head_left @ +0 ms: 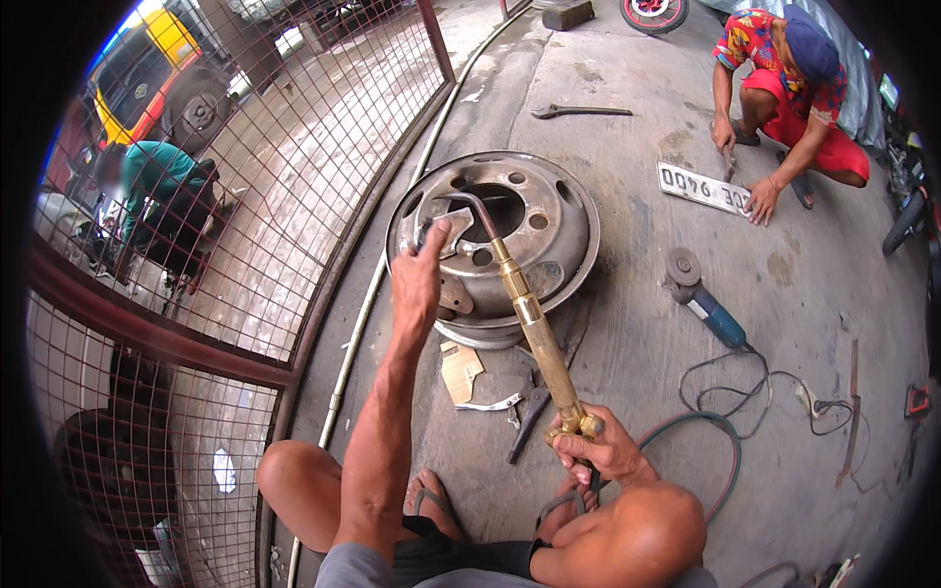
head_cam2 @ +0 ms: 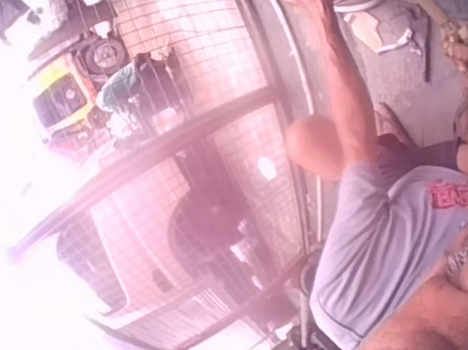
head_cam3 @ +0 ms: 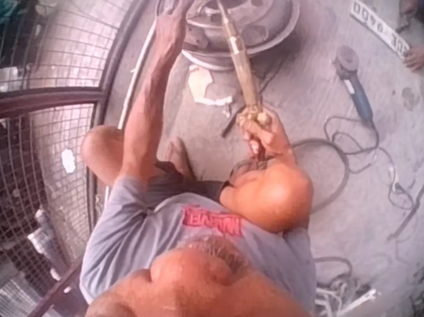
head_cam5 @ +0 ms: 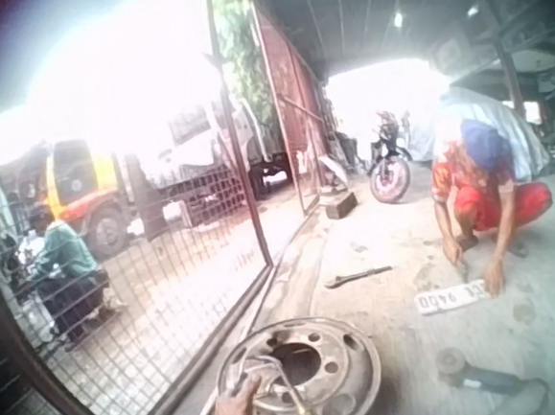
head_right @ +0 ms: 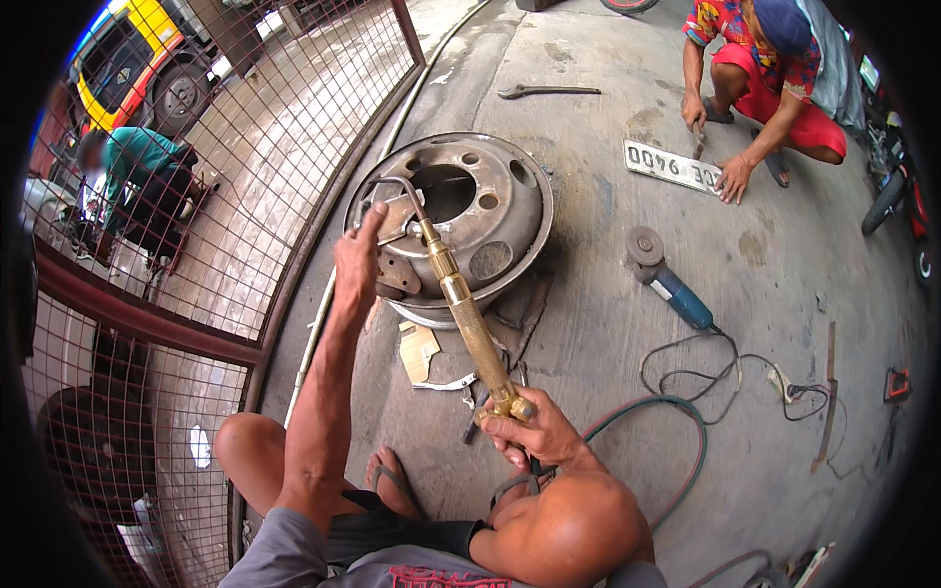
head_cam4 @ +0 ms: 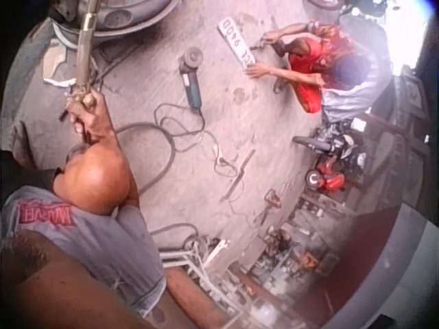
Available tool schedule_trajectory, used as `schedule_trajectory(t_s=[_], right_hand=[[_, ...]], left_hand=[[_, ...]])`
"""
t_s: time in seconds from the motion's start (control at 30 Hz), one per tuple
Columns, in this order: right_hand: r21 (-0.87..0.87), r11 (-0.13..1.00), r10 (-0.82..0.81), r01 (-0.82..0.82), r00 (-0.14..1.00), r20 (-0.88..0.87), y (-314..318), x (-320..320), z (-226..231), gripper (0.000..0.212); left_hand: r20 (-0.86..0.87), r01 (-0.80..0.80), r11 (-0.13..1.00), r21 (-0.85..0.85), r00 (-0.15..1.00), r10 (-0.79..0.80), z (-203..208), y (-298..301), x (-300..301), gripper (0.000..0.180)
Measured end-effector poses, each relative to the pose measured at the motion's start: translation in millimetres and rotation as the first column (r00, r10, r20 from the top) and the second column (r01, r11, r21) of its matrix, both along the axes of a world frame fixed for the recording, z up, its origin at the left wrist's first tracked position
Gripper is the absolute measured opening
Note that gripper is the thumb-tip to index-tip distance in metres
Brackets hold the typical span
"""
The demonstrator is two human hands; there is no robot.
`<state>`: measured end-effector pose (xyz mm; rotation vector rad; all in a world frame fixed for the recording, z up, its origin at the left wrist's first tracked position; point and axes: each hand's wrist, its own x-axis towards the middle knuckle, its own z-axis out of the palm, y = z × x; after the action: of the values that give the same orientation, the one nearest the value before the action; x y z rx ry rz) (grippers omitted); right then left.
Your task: The person sits on the floor and uses a welding torch to heat and weld a metal piece attached to a wheel rim. They repeatedly heat the joint, then use pliers and a metal rod to adjust and inspect the weld. Another person works on a license plate nearby.
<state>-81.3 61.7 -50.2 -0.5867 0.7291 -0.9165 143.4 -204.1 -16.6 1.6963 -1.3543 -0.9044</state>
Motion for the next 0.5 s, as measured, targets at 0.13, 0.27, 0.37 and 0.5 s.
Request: schedule_trajectory(t_s=[0.13, 0.27, 0.37, 0.5], right_hand=[[0.022, 1.0, -0.022, 0.023, 1.0, -0.022, -0.7, -7.6, -2.1, 0.029], [0.016, 1.0, 0.026, -0.026, 1.0, -0.006, -0.3, -0.2, -1.8, 0.028], [0.02, 0.999, 0.042, -0.042, 0.999, -0.026, -0.5, -0.2, -0.8, 0.029], [0.007, 0.999, 0.037, -0.037, 0.999, -0.025, -2.1, -0.8, -0.3, 0.031]], left_hand=[[0.02, 0.096, 0.989, 0.111, 0.995, -0.099, 14.1, 28.4, -28.1, 0.102], [0.124, -0.027, 0.999, -0.03, 0.992, 0.031, 19.4, 1.6, -1.3, 0.098], [0.116, -0.044, 0.992, -0.121, 0.992, 0.058, 24.1, -6.9, 2.8, 0.085], [0.012, -0.071, 0.984, -0.164, 0.997, 0.074, 24.5, -6.2, 3.0, 0.086]])
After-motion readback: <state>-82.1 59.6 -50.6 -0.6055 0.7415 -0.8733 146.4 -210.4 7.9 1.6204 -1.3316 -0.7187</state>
